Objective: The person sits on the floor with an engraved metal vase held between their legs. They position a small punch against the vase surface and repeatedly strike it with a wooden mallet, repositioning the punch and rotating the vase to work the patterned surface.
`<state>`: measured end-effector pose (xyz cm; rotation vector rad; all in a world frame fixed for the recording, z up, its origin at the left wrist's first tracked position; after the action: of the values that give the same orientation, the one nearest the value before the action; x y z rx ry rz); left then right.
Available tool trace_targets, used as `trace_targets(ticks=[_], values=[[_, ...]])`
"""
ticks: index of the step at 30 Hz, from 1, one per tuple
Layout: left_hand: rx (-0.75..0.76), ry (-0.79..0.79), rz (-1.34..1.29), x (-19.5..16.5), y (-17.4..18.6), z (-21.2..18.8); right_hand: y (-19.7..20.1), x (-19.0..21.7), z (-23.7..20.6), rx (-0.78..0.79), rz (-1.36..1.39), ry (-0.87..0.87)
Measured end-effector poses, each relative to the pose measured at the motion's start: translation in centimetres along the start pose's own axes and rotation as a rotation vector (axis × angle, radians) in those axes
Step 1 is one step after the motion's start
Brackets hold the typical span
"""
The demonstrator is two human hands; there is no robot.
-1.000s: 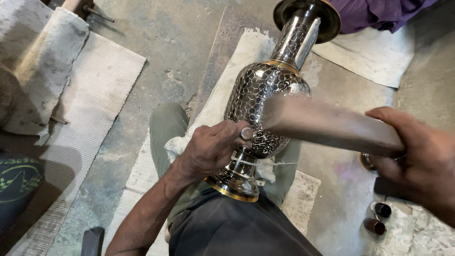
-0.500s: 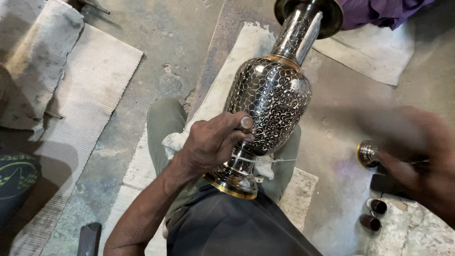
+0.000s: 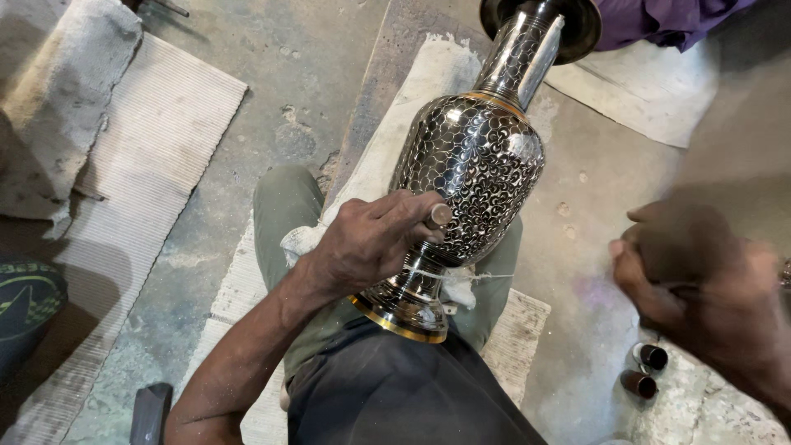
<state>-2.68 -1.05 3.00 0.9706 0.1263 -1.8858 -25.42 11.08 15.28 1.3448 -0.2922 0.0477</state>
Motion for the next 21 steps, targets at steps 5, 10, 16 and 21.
trace_targets(ticks=[5,10,16,21], values=[[0.021,0.013,-0.042,0.4,-0.2,-0.1,-0.6,1.2,1.3,0.070,-0.067,0.025],[0.046,0.022,-0.058,0.7,-0.6,0.1,-1.9,0.0,1.3,0.258,-0.377,0.080],[0.043,-0.030,-0.048,0.2,-0.4,0.7,-2.2,-1.4,0.5,0.171,-0.296,0.186],[0.049,-0.054,-0.059,-0.2,-0.1,1.1,-3.3,-1.8,0.6,0.207,-0.290,0.154]])
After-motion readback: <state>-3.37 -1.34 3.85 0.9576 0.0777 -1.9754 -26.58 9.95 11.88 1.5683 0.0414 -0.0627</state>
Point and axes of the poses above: each hand's wrist, its own z-axis towards the middle knuckle, its own y-axis out of the back of the hand, x = y × z, the point moved 9 cm from there along z, towards the middle knuckle, and after that the axes turned 5 degrees about -x, right-handed, at the moved point
